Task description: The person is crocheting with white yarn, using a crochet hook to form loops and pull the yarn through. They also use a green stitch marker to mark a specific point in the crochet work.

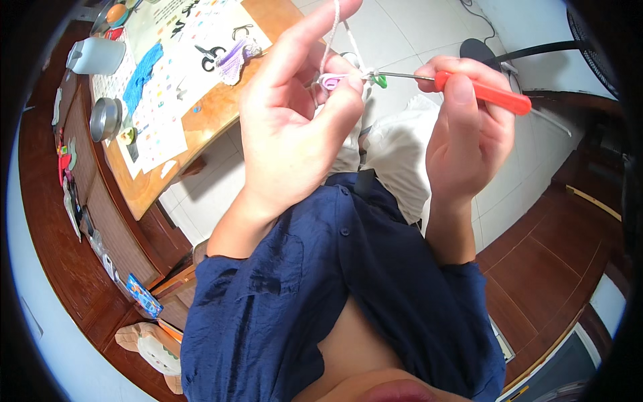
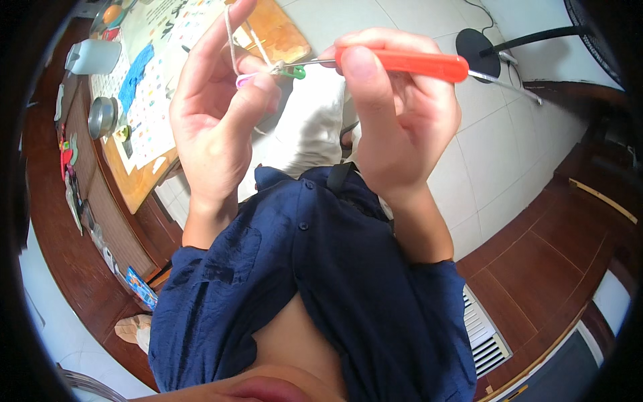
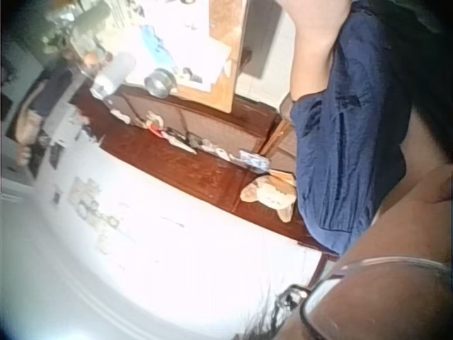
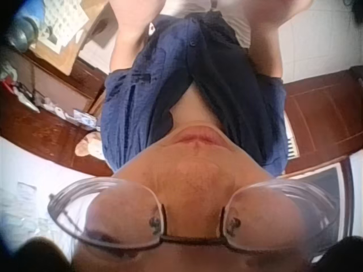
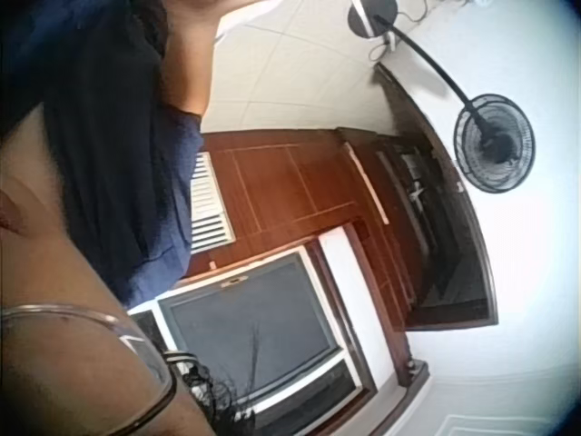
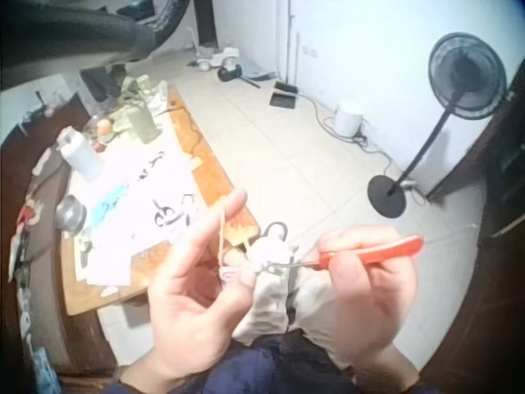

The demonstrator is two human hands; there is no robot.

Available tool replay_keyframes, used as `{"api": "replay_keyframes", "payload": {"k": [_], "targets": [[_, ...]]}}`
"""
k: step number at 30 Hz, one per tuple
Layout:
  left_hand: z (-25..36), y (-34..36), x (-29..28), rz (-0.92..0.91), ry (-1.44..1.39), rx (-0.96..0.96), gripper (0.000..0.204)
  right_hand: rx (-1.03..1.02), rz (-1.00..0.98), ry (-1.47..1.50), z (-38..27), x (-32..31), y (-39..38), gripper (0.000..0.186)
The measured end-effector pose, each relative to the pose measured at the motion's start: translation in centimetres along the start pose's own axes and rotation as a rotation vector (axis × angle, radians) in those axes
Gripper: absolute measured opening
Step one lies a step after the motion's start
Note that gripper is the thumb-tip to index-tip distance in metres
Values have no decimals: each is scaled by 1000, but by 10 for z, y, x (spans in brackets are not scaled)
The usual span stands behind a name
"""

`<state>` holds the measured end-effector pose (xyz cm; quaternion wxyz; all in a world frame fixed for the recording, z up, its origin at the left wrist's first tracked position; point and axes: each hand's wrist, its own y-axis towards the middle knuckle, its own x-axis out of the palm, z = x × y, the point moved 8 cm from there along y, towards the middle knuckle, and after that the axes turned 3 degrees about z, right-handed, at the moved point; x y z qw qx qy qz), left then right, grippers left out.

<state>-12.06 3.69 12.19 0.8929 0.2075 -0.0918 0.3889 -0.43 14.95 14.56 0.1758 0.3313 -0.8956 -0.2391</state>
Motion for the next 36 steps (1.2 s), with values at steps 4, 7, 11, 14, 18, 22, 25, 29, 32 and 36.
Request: {"api": "replay_keyframes", "payload": {"k": [4, 7, 11, 14, 18, 22, 25, 29, 32, 36], "targets": [[8, -3, 2, 4, 136, 10, 54, 164, 33, 166, 18, -8, 1, 16], [0, -2, -6, 14, 103, -75, 52, 240, 15, 210, 27, -9, 2, 18], [-1, -2, -5, -29, 147, -32, 51, 406, 28, 400, 42, -2, -4, 21], [-2, -1, -5, -47, 135, 26, 51, 485, 67, 484, 49, 4, -12, 22], [0, -2, -2, -5, 86, -1, 52, 286, 108, 200, 30, 1, -12, 20], [7, 1, 1, -12, 137, -70, 54, -13, 89, -98, 10, 1, -12, 18], [5, 1, -2, 16, 145, -113, 55, -295, 15, -301, -7, 11, -14, 21], [1, 1, -2, 20, 85, -142, 55, -480, -43, -505, -17, 22, -22, 22], [-3, 2, -4, 54, 28, -130, 55, -335, 25, -333, -7, 15, -19, 20], [-7, 2, -7, 74, 7, -143, 54, -7, 109, -117, 10, 9, -16, 15]]}}
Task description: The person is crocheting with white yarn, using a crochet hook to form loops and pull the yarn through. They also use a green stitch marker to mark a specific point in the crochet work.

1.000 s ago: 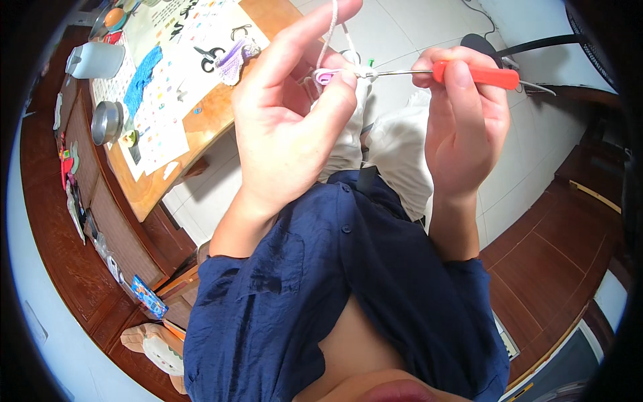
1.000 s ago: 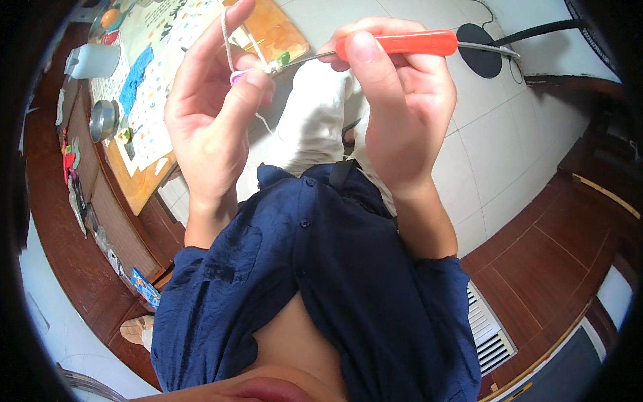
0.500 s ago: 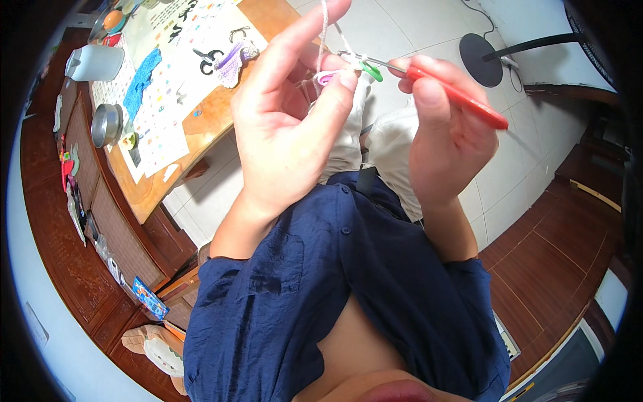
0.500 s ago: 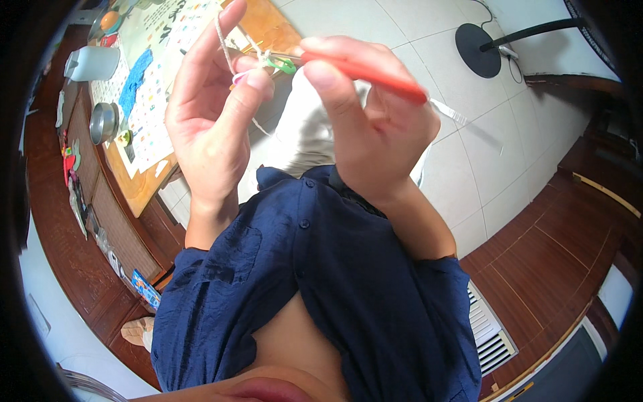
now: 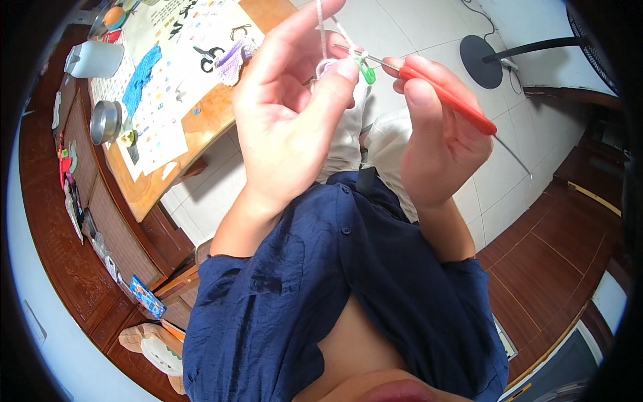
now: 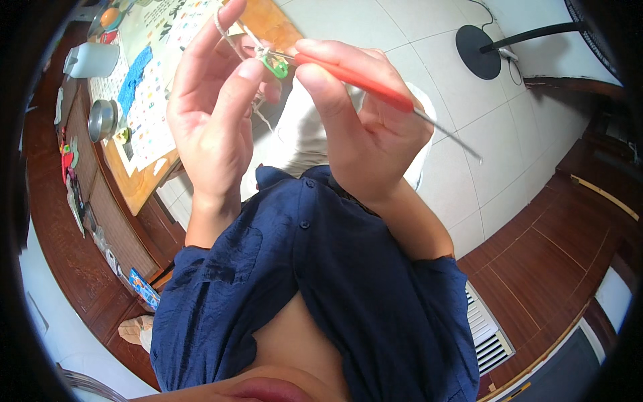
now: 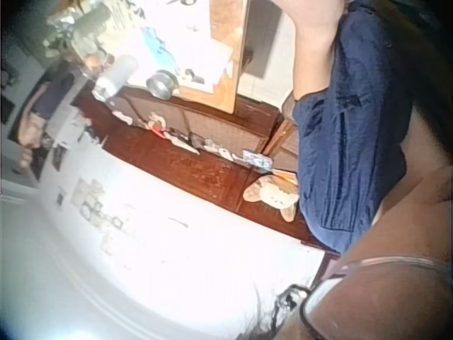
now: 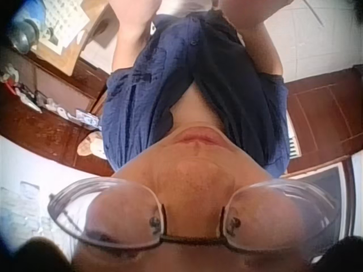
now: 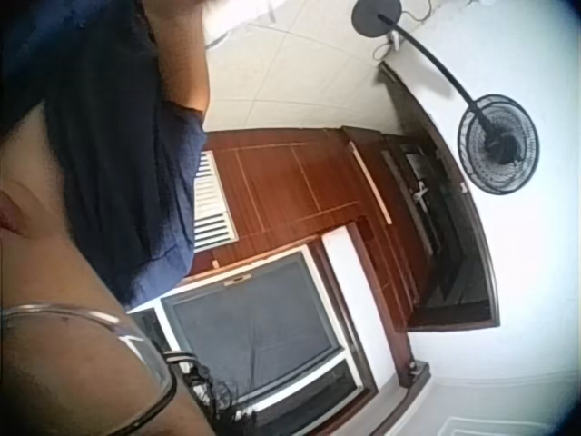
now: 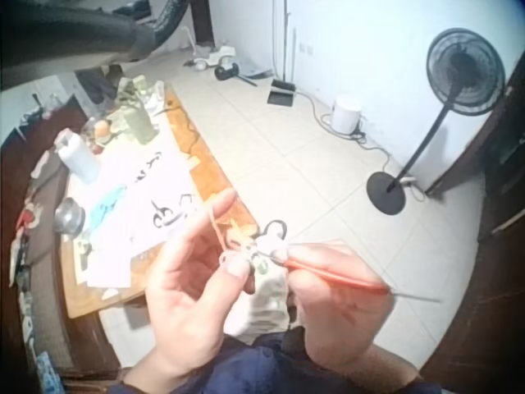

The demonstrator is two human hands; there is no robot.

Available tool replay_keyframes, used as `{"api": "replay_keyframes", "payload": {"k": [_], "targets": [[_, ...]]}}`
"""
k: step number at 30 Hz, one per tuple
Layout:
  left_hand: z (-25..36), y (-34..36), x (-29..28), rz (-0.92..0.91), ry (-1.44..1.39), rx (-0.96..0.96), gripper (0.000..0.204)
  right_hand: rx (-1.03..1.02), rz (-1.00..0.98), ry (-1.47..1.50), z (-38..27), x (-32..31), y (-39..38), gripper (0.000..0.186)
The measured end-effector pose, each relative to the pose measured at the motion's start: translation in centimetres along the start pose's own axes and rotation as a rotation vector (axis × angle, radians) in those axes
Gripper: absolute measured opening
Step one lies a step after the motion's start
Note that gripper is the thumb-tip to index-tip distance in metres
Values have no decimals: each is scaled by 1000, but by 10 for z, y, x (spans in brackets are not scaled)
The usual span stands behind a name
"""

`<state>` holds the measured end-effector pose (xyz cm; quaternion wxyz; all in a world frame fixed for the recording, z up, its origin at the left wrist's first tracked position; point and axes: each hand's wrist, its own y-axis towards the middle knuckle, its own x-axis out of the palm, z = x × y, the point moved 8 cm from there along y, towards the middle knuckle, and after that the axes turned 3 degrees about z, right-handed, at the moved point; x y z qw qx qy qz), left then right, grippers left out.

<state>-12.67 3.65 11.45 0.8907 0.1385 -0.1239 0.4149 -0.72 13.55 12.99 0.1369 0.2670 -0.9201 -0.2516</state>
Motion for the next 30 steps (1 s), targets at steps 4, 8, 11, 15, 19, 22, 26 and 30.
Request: {"api": "replay_keyframes", "payload": {"k": [4, 8, 11, 15, 19, 22, 26, 30], "targets": [[5, 1, 1, 3, -15, 31, 53, 111, 14, 140, 10, -1, -1, 14], [-6, 2, -3, 26, -19, -103, 54, 107, 18, 107, 10, -1, -4, 17], [-10, 4, -4, 21, -71, -142, 55, -50, -27, -59, 4, 1, -4, 20], [-14, 5, -1, -15, -186, -133, 57, -295, -27, -212, -11, 6, -6, 21], [-15, 6, 1, 2, -180, -117, 59, -366, -1, -286, -16, 9, -9, 20], [-15, 6, 0, 51, -109, -116, 59, -383, -18, -353, -16, 12, -7, 20], [-13, 7, 2, 43, -54, -40, 61, -373, 3, -336, -10, 12, -5, 23], [-16, 5, -1, 66, -78, -80, 61, -560, -17, -517, -17, 17, -12, 25]]}}
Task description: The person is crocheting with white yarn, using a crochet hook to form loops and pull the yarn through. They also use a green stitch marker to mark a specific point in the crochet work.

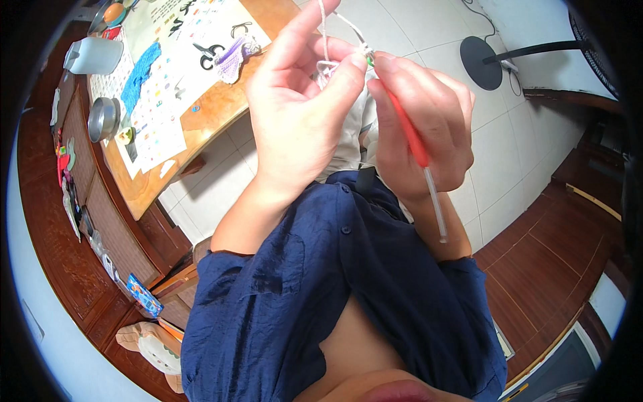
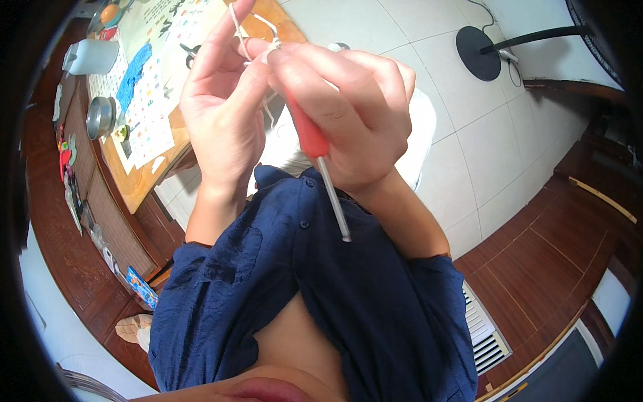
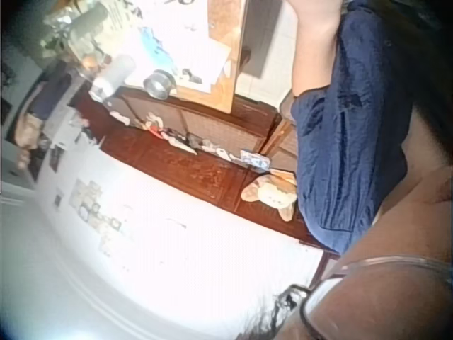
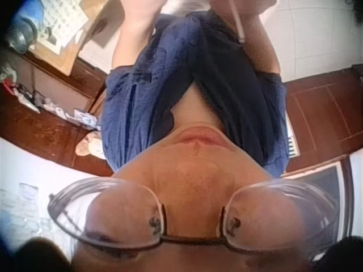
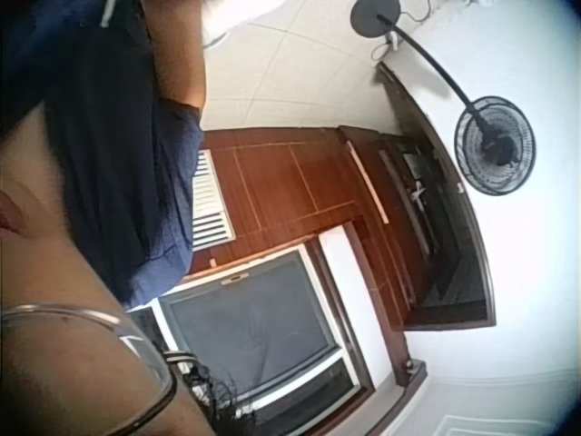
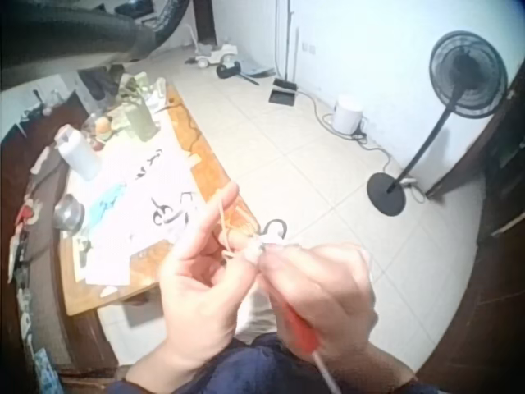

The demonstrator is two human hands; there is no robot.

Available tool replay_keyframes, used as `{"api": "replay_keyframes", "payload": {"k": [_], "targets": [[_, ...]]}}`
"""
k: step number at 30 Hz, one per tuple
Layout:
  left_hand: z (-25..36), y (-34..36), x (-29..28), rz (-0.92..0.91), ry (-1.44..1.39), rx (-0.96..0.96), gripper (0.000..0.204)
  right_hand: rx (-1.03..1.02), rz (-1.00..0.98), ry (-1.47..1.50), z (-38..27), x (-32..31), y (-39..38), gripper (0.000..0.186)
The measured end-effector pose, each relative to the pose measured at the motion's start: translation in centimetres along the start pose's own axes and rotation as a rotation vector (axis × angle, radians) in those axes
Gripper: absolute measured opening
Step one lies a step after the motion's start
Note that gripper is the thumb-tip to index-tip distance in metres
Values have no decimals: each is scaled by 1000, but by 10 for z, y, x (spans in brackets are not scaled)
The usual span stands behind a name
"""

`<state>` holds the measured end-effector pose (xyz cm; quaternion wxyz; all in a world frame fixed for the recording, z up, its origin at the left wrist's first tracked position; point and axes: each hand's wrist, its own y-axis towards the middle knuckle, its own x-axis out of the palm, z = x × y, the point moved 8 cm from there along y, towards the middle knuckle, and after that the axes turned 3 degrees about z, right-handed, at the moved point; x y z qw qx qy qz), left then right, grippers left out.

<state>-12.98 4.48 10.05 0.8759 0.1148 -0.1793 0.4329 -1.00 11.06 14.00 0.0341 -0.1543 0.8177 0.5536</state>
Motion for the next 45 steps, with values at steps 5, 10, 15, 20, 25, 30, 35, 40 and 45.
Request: {"api": "replay_keyframes", "payload": {"k": [5, 10, 15, 20, 25, 30, 35, 40, 45], "targets": [[-5, 0, 1, -54, -139, 46, 60, -72, 9, -109, -2, 3, -3, 25], [-11, -1, 0, -23, -152, -13, 61, -70, 34, -90, 1, 2, -5, 25], [-16, -1, 0, -80, -301, -73, 62, -70, 12, -53, 4, 3, -4, 24], [-19, -1, -1, -117, -334, -175, 65, -11, 7, 111, 10, 2, -1, 24], [-13, -4, -3, -56, -245, -93, 69, 198, 24, 273, 20, 1, -3, 22], [-8, -6, 0, -59, -169, -15, 72, 418, 64, 324, 26, -3, -5, 17], [-10, -6, -2, -19, -194, -39, 74, 470, 59, 388, 29, -5, -5, 16], [-2, -7, -1, -93, -249, -47, 75, 371, 77, 428, 24, -10, 0, 16], [-1, -9, 1, 56, -216, -53, 79, 617, 150, 587, 40, -12, -8, 16]]}}
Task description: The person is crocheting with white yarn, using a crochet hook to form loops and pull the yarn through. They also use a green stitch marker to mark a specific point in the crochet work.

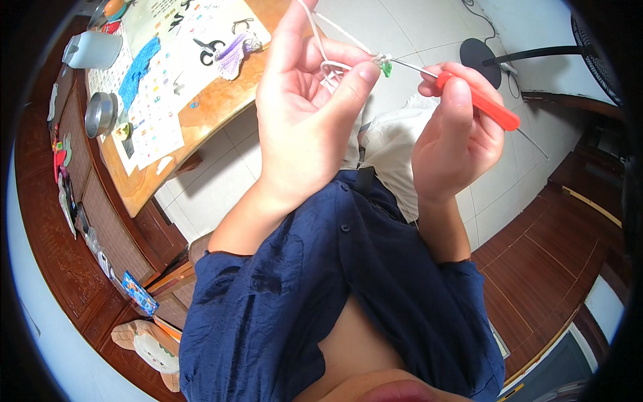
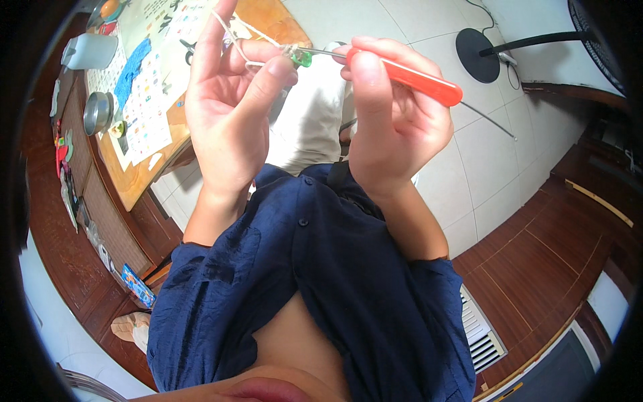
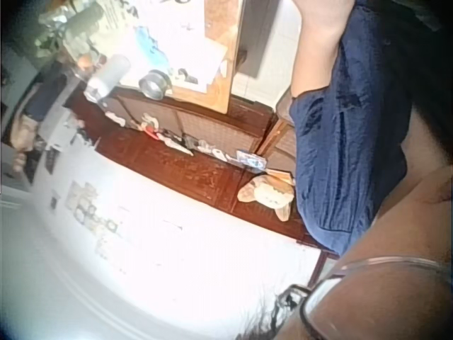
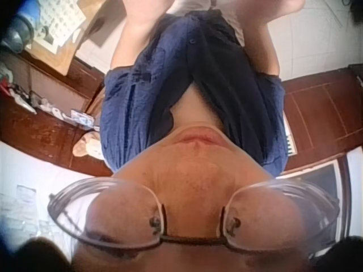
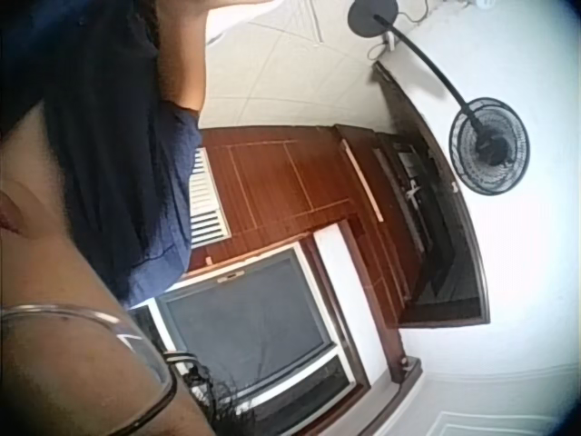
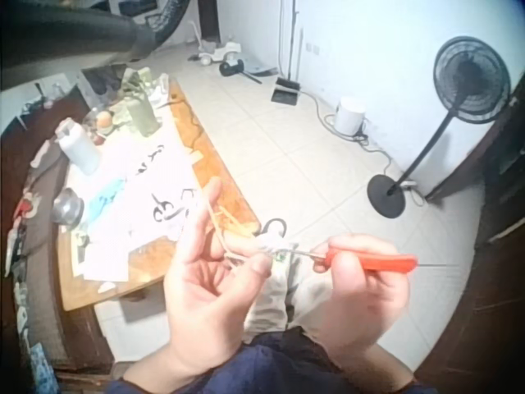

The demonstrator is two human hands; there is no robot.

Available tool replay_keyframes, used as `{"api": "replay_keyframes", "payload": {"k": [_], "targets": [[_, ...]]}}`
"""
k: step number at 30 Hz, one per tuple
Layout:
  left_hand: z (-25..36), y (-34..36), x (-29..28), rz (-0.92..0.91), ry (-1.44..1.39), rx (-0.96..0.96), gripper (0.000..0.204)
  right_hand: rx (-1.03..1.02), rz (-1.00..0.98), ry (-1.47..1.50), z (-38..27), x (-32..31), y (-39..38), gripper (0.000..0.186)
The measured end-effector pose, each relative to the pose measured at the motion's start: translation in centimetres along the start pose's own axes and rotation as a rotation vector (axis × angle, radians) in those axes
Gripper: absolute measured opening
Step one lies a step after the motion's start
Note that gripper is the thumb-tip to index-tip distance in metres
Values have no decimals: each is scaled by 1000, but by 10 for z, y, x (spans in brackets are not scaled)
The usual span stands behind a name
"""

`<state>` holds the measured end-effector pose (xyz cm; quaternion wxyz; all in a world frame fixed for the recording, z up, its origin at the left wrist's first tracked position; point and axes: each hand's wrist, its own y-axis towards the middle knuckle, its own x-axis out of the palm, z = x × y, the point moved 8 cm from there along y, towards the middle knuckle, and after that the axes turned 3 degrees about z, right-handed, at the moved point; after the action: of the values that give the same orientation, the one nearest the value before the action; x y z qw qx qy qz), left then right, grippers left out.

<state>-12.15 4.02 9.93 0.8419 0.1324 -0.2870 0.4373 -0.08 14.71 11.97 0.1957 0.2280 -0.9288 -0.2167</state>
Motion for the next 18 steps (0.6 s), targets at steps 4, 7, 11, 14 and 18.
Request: {"api": "replay_keyframes", "payload": {"k": [4, 7, 11, 14, 18], "targets": [[-3, 0, -2, -38, 11, -2, 81, -111, -23, -83, -6, 3, 1, 19], [-4, 1, -4, -70, 44, 48, 81, -344, -143, -290, -23, 11, 0, 23], [0, 0, -2, -115, 33, 137, 83, -546, -281, -474, -40, 19, -6, 24], [3, -3, 5, -99, 22, 160, 84, -319, -127, -310, -29, 11, -4, 21], [-2, -4, 2, -48, 177, 111, 84, -246, -54, -261, -17, 5, -5, 22]]}}
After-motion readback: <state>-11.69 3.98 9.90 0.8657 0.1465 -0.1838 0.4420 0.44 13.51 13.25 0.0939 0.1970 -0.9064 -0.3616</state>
